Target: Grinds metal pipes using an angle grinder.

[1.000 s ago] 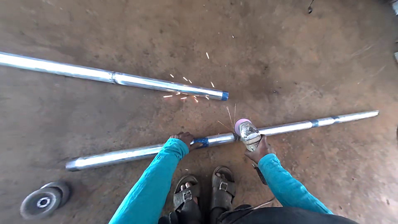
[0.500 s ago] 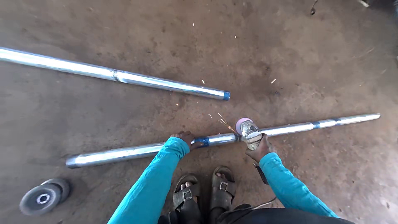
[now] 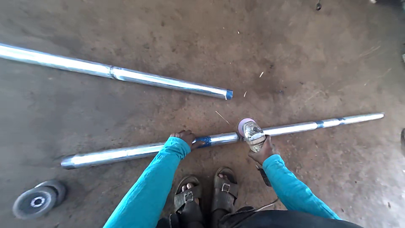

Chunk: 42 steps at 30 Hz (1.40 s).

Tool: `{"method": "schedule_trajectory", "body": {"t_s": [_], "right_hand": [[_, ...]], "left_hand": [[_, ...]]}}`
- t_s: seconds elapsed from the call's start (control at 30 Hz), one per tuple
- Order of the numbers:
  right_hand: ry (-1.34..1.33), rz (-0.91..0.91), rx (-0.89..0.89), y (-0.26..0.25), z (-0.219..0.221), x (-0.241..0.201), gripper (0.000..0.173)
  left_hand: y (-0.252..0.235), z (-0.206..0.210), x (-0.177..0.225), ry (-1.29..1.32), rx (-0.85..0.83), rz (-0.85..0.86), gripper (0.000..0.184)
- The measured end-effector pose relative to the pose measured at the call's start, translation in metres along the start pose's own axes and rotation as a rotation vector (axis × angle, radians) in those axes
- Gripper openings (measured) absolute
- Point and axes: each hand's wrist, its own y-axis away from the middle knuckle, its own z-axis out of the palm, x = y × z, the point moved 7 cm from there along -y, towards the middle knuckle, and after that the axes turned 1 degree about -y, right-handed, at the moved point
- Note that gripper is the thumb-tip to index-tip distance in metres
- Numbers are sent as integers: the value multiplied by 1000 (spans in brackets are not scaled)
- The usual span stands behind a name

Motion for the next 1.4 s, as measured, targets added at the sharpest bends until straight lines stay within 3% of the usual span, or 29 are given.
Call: {"method": "schedule_trajectory", "body": {"t_s": [0.1,0.2,0.9,1.4], "right_hand": [[9,12,-1,1,0,-3,109],[21,22,4,0,-4,1,111],[18,-1,-28,-2,-5,-6,108],[35,15,-44,-1,-2,-4,109]], "left_hand": [[0,-1,-1,-11,39,34,68],[2,-4,6,-37,-95,9,72],[2,-3,5,-50,-21,38,69],[-1,-3,5,-42,-103,1,71]]}}
